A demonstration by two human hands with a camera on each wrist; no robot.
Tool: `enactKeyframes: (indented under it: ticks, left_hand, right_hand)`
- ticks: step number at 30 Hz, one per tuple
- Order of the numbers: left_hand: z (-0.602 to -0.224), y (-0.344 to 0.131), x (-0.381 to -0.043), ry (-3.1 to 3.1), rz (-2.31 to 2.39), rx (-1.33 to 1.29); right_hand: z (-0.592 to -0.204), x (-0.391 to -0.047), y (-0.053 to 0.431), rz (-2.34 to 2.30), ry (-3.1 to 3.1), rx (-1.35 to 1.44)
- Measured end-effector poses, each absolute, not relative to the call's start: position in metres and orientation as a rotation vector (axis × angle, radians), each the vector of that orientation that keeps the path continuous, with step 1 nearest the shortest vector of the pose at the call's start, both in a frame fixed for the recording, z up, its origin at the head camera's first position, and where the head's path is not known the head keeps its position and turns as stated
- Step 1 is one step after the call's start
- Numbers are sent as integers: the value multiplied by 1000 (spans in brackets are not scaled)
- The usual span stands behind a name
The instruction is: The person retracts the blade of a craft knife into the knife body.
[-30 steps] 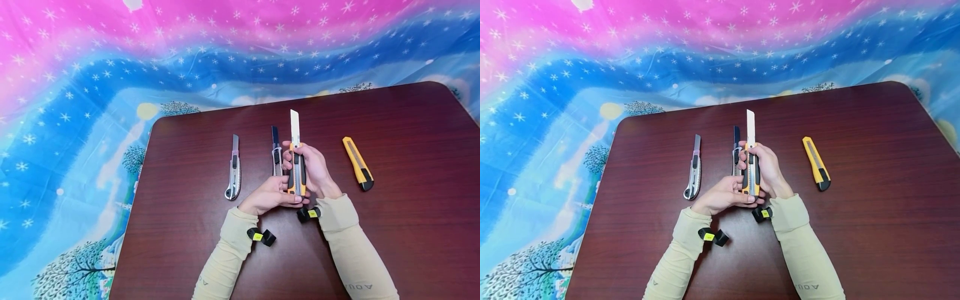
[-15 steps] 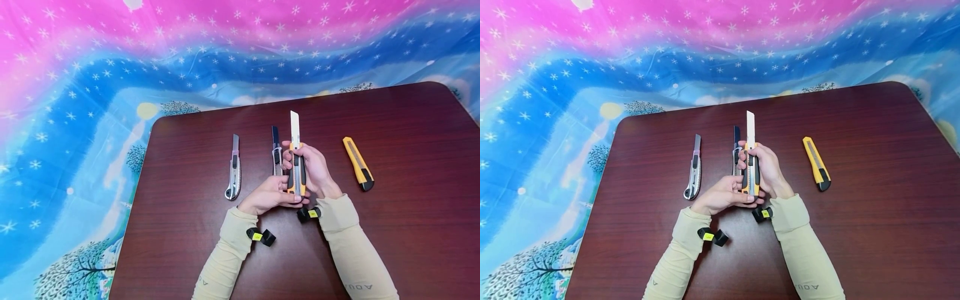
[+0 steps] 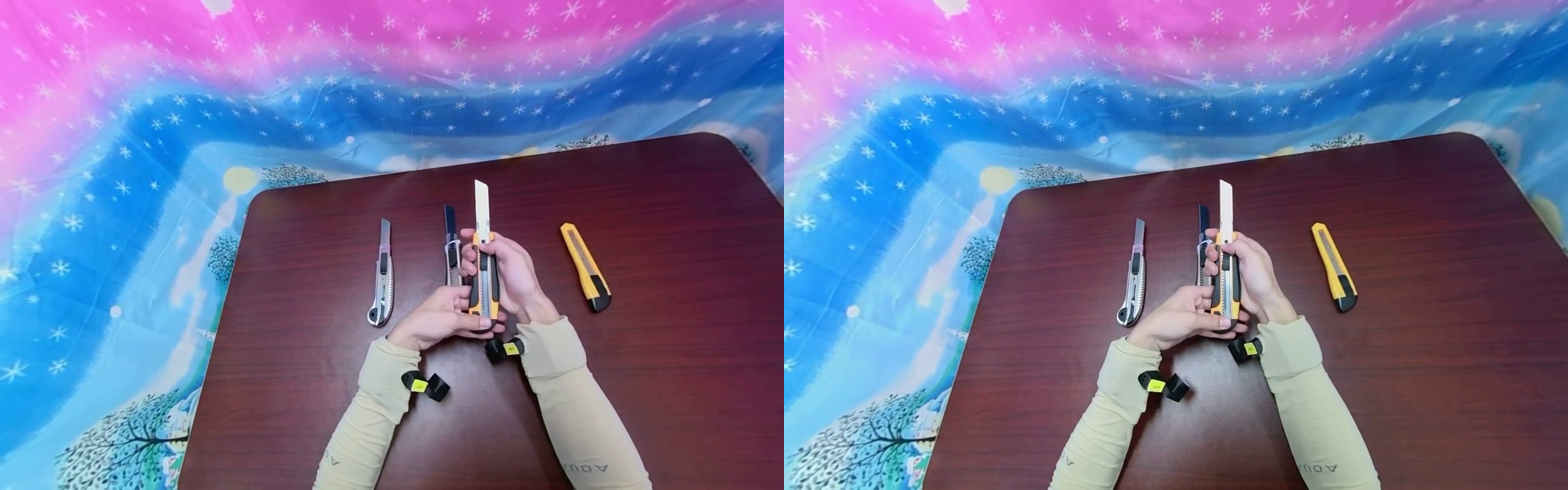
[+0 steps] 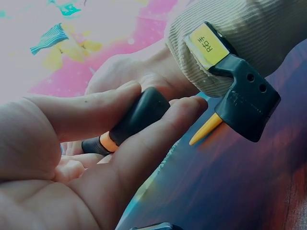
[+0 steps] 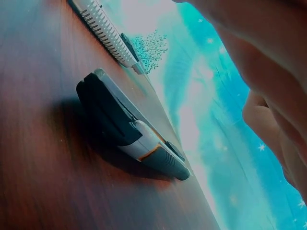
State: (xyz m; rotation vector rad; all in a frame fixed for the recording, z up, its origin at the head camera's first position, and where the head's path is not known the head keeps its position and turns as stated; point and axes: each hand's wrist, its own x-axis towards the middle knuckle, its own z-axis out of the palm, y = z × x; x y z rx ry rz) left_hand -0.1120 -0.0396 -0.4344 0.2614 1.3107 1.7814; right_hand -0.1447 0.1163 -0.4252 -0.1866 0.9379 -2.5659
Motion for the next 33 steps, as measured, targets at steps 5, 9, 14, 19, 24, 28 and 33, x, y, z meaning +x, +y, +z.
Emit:
enactKeyframes:
  ticks: [5,9,14,19,24,28,33]
  left_hand:
    - [-435,-40,-112,1305,1789,268]
    - [-436,-41,-112,1302,1794,266]
    - [-436,-41,-113,1305,1799,273]
    - [-436,-42,-113,1301,1802,276]
    - [-435,-43,-112,1297,1803,286]
    - [-434,-43,-112,1296,1798,290]
    - [-434,-43,-113,1290,1797,296]
  right_hand:
    - [-426,-145,116,-2572,916,-187]
    - [-426,-144,117,-2576,887,-203]
    - [-426,-145,117,-2573,852,-227]
    - [-426,-145,116,-2576,818,-238]
    - [-427,-145,116,-2578,800,-265]
    - [-427,-145,116,-2577,798,-281]
    - [-428,-145,116,-2571,807,-291]
